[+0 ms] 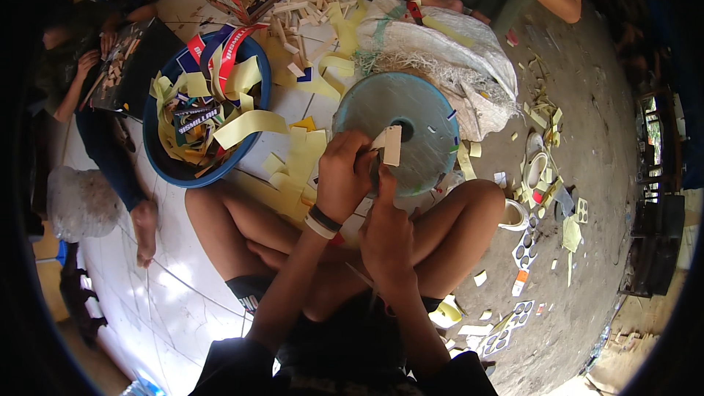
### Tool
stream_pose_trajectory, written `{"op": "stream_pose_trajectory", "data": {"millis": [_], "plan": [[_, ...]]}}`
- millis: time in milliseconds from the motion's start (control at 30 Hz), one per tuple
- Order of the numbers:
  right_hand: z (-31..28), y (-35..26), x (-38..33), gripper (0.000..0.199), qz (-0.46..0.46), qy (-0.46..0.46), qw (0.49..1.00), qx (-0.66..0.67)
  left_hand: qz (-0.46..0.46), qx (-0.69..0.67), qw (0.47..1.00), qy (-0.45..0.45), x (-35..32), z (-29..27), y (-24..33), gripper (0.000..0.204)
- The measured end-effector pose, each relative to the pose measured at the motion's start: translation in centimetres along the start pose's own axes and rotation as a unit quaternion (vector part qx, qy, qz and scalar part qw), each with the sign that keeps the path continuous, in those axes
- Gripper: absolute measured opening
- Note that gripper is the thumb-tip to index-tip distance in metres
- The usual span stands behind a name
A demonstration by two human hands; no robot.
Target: The person sits on the floor and uses scissors to cut small rectangular pieces from a blue paper strip with the text 'BISMILLAH'. They also handle a glue stick and a small white rectangular object, applying glue to the object. The person continues cutting and folding the paper strip.
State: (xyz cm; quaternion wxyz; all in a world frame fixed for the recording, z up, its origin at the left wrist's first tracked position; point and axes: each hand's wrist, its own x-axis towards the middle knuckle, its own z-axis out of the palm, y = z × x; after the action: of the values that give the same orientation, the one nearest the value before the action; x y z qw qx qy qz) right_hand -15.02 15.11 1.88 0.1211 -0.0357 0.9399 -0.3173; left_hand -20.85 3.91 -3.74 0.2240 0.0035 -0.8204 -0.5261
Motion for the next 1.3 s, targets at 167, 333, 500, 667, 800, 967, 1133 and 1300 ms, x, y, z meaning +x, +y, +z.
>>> {"op": "stream_pose_trajectory", "data": {"millis": [167, 333, 500, 667, 800, 967, 1133, 1300], "plan": [[-0.2, 0.2, -0.1, 0.067, -0.042, 0.023, 0.999, 0.013, -0.013, 0.011, 1.0, 0.008, 0.1, 0.2, 0.5, 0.019], [-0.2, 0.1, -0.8, 0.072, -0.021, 0.008, 0.999, 0.023, -0.003, 0.003, 1.0, 0.01, -0.2, 0.1, 0.7, 0.018], [-0.2, 0.3, -2.0, 0.074, 0.001, 0.002, 0.999, 0.049, 0.017, 0.009, 1.0, 0.001, -1.1, 0.1, 0.9, 0.017], [-0.3, 0.7, -2.5, 0.068, -0.026, 0.042, 0.998, 0.046, 0.017, 0.011, 1.0, -0.015, -1.3, -0.1, 1.1, 0.016], [-0.8, 1.0, -2.5, 0.061, -0.022, 0.021, 0.999, 0.041, 0.031, 0.01, 0.999, -0.01, -1.4, -0.2, 1.1, 0.017], [-0.9, 1.0, -2.3, 0.064, -0.052, 0.03, 0.998, 0.021, 0.037, 0.006, 0.999, -0.001, -1.5, 0.0, 0.6, 0.019], [-0.5, 1.1, -2.0, 0.072, 0.006, -0.026, 0.999, -0.023, 0.028, -0.014, 0.999, -0.012, -1.4, -0.1, 0.3, 0.017], [-0.9, 1.8, -1.5, 0.08, -0.009, -0.017, 0.999, -0.04, 0.028, 0.03, 0.999, 0.001, -0.8, 0.6, 0.2, 0.019]]}}
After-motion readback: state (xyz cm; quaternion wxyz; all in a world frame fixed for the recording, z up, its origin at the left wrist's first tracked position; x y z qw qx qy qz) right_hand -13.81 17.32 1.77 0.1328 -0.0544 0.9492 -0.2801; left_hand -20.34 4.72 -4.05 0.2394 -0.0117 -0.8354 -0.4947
